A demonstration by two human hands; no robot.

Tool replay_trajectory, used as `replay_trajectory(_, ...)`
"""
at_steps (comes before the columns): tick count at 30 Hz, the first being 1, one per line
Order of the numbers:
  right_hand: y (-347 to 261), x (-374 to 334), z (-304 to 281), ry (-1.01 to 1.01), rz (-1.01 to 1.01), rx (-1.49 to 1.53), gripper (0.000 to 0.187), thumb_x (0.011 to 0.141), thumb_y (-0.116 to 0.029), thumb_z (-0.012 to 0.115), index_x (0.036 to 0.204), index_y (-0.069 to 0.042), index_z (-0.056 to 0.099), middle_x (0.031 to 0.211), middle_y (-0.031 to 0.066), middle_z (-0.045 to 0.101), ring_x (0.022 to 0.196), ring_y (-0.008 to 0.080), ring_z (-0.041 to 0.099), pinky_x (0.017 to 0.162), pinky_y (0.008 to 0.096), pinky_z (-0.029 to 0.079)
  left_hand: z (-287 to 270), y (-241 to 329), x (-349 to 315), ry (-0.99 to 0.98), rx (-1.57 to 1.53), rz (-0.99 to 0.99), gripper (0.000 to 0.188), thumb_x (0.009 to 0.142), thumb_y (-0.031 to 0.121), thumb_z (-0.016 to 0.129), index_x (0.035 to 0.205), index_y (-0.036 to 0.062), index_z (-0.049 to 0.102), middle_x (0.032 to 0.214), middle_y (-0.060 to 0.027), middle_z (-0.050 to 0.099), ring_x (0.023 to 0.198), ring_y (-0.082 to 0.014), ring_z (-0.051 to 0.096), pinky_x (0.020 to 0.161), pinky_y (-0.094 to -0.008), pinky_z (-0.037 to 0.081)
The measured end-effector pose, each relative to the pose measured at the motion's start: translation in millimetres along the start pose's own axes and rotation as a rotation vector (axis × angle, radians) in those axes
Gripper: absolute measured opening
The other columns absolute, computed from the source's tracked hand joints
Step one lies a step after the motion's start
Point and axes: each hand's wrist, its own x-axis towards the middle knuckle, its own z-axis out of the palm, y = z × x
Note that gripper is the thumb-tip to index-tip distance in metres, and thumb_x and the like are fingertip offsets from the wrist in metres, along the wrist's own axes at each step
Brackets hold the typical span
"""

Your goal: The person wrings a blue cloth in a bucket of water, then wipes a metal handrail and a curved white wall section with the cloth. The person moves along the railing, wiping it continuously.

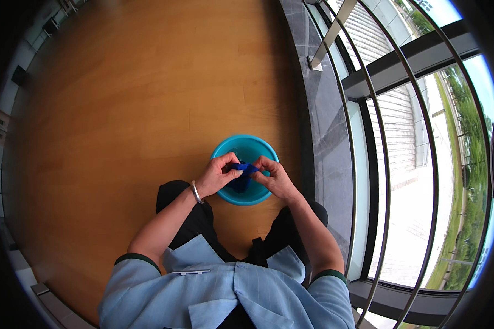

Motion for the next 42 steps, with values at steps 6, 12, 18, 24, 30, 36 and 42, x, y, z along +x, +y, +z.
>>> replay_trajectory(6, 25.4, 9.7, 1.9, -0.056, 0.013, 0.125, 0.009, 0.087, -0.01, 0.061, 0.084, -0.007, 0.053, 0.076, -0.0039, 0.051, 0.073, 0.0053, 0.046, 0.068, 0.0232, 0.041, -0.3, -23.5, 5.6, 0.087, 0.43, 0.089, 0.019, 0.087, 0.019, 0.068, 0.089, 0.0033, 0.059, 0.075, -0.0086, 0.055, 0.068, -0.02, 0.054, 0.064, -0.0336, 0.044)
replay_trajectory(12, 50.3, 2.7, 9.8, -0.116, 0.042, -0.126, 0.02, 0.087, -0.019, 0.069, 0.095, -0.007, 0.055, 0.08, -0.0004, 0.054, 0.078, 0.0095, 0.049, 0.072, 0.0279, 0.044, 13.5, -28.7, 7.2, 0.271, 0.374, 0.116, 0.022, 0.091, 0.02, 0.062, 0.081, 0.0016, 0.056, 0.066, -0.0096, 0.05, 0.06, -0.0174, 0.046, 0.057, -0.032, 0.041)
replay_trajectory(18, 71.0, 2.9, 8.0, -0.064, -0.143, -0.792, 0.03, 0.071, -0.022, 0.079, 0.092, -0.004, 0.066, 0.087, 0.0122, 0.06, 0.088, 0.0323, 0.059, 0.078, 0.0408, 0.049, 33.3, -16.1, 3.7, 0.246, 0.317, 0.165, 0.019, 0.091, 0.018, 0.064, 0.083, 0.0019, 0.059, 0.066, -0.0077, 0.054, 0.058, -0.0133, 0.047, 0.055, -0.0292, 0.042)
replay_trajectory(24, 48.3, 2.1, 0.6, 0.055, -0.281, -0.527, 0.02, 0.075, -0.013, 0.074, 0.09, -0.004, 0.065, 0.087, 0.0096, 0.058, 0.085, 0.03, 0.057, 0.075, 0.039, 0.048, 17.9, -5.5, 1.0, 0.057, 0.559, 0.105, 0.024, 0.087, 0.029, 0.067, 0.09, 0.0059, 0.06, 0.087, -0.0101, 0.062, 0.076, -0.023, 0.06, 0.065, -0.0361, 0.048)
replay_trajectory(30, 27.3, 6.1, 2.4, -0.062, 0.046, -0.091, 0.013, 0.079, -0.011, 0.069, 0.089, -0.004, 0.064, 0.08, 0.0114, 0.062, 0.078, 0.0294, 0.058, 0.07, 0.0375, 0.046, -1.1, -34.1, -1.8, -0.011, 0.688, 0.112, 0.022, 0.077, 0.014, 0.075, 0.089, 0.0017, 0.06, 0.086, -0.0108, 0.056, 0.08, -0.0301, 0.058, 0.07, -0.0374, 0.047)
replay_trajectory(36, 63.5, 7.7, 1.2, -0.106, -0.169, -0.689, 0.022, 0.079, -0.03, 0.073, 0.086, -0.009, 0.068, 0.083, 0.0078, 0.06, 0.085, 0.0269, 0.057, 0.075, 0.0404, 0.043, 12.4, -34.7, -1.3, 0.124, 0.598, 0.257, 0.024, 0.072, 0.006, 0.076, 0.085, 0.0011, 0.056, 0.082, -0.0099, 0.052, 0.074, -0.0268, 0.056, 0.065, -0.0334, 0.046)
replay_trajectory(42, 73.7, 1.2, 8.4, -0.121, 0.022, -1.03, 0.024, 0.08, -0.036, 0.069, 0.093, -0.016, 0.068, 0.091, 0.0058, 0.06, 0.098, 0.0274, 0.057, 0.081, 0.0431, 0.044, 27.5, -27.7, -7.9, 0.143, 0.581, 0.321, 0.024, 0.076, 0.008, 0.074, 0.089, 0.0027, 0.055, 0.084, -0.0098, 0.055, 0.077, -0.0287, 0.059, 0.066, -0.0357, 0.047)
